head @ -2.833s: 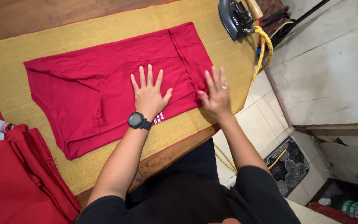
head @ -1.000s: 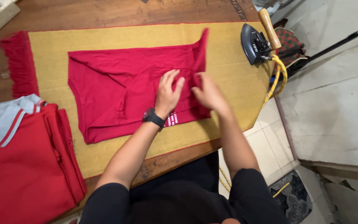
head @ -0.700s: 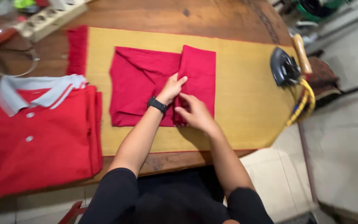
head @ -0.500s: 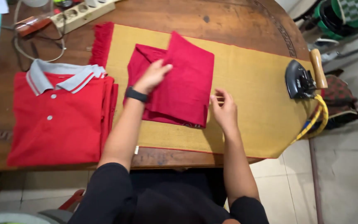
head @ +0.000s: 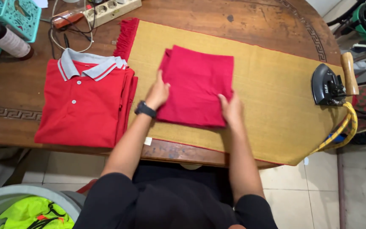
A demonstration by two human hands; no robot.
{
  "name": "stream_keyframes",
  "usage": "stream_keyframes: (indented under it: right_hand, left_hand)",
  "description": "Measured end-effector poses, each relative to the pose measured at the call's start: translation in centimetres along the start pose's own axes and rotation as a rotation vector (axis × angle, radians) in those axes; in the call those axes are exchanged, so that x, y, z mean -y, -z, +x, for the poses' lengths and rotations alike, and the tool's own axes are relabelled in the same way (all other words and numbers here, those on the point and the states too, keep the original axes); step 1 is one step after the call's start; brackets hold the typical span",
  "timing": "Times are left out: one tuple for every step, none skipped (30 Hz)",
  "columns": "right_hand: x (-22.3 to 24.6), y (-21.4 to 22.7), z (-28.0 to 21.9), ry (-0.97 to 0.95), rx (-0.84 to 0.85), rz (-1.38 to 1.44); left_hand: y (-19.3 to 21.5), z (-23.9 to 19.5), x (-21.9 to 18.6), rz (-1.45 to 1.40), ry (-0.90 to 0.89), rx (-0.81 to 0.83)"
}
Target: The person irons a red t-shirt on a wooden table, smoothing the fabric with an iron. They then fold the shirt neatly and place it on a stack of other red shirts. Finally, they pick up a yellow garment from a nearby basin.
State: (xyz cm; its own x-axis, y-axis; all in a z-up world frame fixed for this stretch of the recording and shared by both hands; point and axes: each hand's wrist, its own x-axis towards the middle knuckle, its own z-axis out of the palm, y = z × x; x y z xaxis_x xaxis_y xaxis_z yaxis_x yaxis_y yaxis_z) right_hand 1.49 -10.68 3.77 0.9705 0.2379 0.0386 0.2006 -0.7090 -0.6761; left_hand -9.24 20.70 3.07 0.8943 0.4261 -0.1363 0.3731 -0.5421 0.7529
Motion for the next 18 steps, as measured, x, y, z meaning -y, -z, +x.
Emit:
stream_keyframes:
  right_hand:
    - [-1.8,1.4,-0.8,-0.007,-0.003,-0.002]
    - [-3.7,3.2,-1.5,-0.054,0.028,-0.036]
    - [-5.6,4.9,-2.1,-0.102,0.06,-0.069]
    - [-5.9,5.2,-2.7,-0.115,0.055,-0.077]
    - [-6.3,5.5,-3.3,-0.122,0.065,-0.067]
    - [-6.6,5.7,-3.9,-0.13,0.072,-0.054]
    - [-6.4,5.8,-4.4,-0.142,0.065,-0.058]
    - [-5.9,5.7,-4.5,-0.144,0.071,-0.097]
    - [-5.3,5.6,-4.7,-0.147,0.077,-0.135]
    - [-5.4,5.3,-4.7,-0.147,0.073,-0.131]
    - [-5.5,4.9,-4.8,-0.146,0.066,-0.169]
    - [-5.6,4.8,-4.6,-0.144,0.061,-0.21]
    - [-5.2,5.0,-4.6,-0.141,0.058,-0.209]
    - [-4.8,5.0,-5.0,-0.124,0.054,-0.206]
    - [-4.4,5.0,-5.3,-0.108,0.05,-0.202]
    - [-4.4,4.9,-5.1,-0.106,0.051,-0.203]
    - [-4.2,4.6,-5.0,-0.077,-0.001,-0.227]
    - [-4.1,4.7,-4.7,-0.037,-0.046,-0.26]
  left_hand:
    - [-1.4,-0.8,-0.4,-0.001,-0.003,0.007]
    - [-2.9,-1.5,-0.9,-0.035,0.0,0.076]
    - [-4.4,-2.3,-1.5,-0.069,0.003,0.144]
    - [-4.1,-2.3,-2.6,-0.074,0.0,0.158]
    - [-3.8,-2.5,-3.8,0.034,0.028,0.124]
    - [-3.4,-2.4,-4.9,0.145,0.051,0.088]
    - [-4.3,-0.1,-4.8,0.144,0.044,0.101]
    - [-4.9,2.3,-4.5,0.121,0.052,-0.014]
    - [-5.4,4.7,-4.3,0.098,0.061,-0.128]
    - [-6.3,6.3,-3.0,0.101,0.057,-0.13]
    - [-7.1,8.0,-1.7,0.18,0.034,-0.162]
    - [-8.1,9.8,-0.5,0.255,0.014,-0.196]
    - [-7.8,8.7,-1.0,0.255,0.012,-0.199]
    - [-7.6,7.5,-1.3,0.179,0.0,-0.261]
    - [-7.3,6.4,-1.6,0.103,-0.013,-0.322]
    - [-7.1,6.0,-2.0,0.102,-0.01,-0.324]
    - [-6.8,5.5,-2.2,0.236,-0.133,-0.412]
    - [-6.7,4.7,-2.4,0.364,-0.243,-0.505]
